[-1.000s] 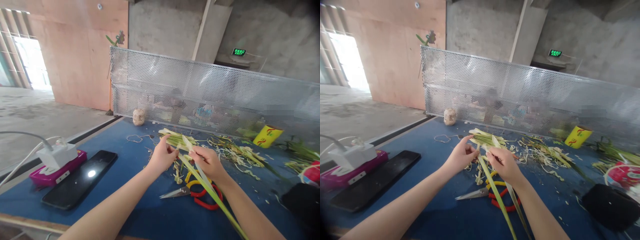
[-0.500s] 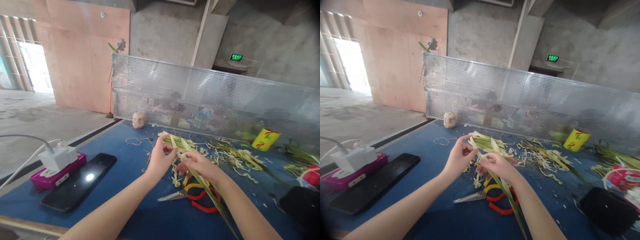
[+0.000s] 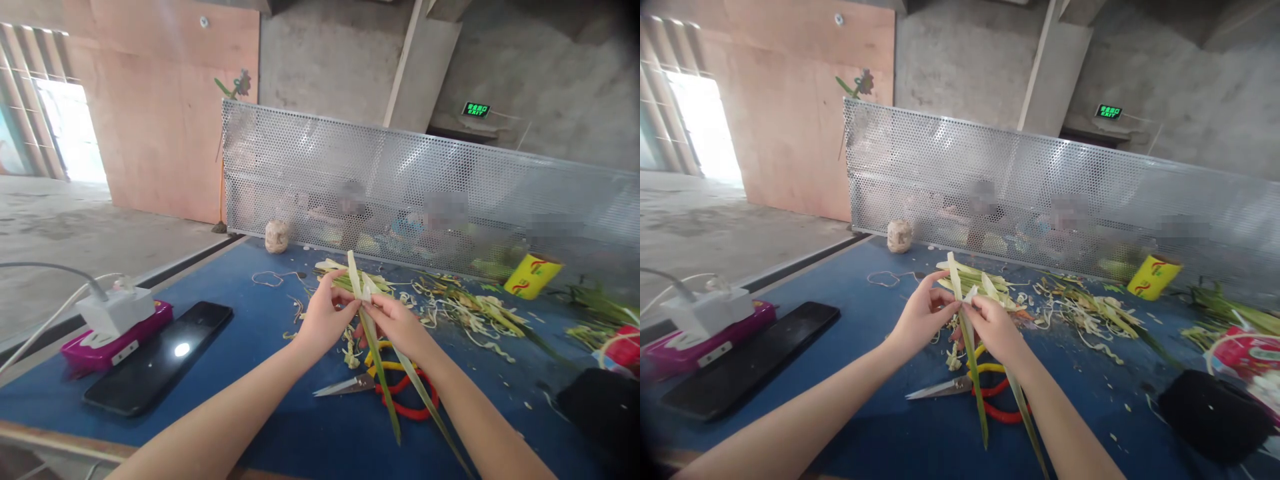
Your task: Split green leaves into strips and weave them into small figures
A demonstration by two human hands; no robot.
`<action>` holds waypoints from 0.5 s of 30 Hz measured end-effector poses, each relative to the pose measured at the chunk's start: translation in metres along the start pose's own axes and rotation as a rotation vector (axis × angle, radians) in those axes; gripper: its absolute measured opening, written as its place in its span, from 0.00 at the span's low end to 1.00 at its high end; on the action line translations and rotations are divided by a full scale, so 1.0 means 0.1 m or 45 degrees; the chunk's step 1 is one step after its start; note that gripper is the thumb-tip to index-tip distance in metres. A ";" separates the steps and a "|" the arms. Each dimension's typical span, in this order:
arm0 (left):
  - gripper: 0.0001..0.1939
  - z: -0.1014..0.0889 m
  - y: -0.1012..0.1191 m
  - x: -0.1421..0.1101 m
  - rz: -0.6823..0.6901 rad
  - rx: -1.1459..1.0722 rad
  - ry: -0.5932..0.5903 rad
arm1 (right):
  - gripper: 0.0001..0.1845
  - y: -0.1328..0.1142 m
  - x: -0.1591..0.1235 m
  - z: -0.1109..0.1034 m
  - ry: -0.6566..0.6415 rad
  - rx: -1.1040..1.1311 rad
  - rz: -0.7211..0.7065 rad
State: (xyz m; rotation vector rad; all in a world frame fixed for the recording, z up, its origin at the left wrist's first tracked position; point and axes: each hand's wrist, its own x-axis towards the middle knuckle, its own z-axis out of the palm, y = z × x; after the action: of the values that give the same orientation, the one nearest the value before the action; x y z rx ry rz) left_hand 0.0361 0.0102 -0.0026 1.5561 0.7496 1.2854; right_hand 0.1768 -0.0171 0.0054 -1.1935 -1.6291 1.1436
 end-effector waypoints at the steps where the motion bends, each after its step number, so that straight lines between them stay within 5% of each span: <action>1: 0.26 0.00 0.00 0.00 0.001 0.006 -0.001 | 0.14 0.00 0.00 0.01 0.022 -0.009 0.002; 9: 0.32 0.04 0.04 -0.08 0.033 0.219 0.052 | 0.10 0.00 0.01 0.05 0.122 0.228 0.214; 15: 0.38 0.06 0.03 -0.14 0.130 0.442 0.052 | 0.11 0.10 0.05 0.09 0.123 0.330 0.212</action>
State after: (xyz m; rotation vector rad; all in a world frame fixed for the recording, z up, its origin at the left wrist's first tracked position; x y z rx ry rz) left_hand 0.0379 -0.0052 -0.0053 1.8690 0.9689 1.3146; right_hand 0.1701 -0.0130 -0.0062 -1.2105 -1.2839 1.3351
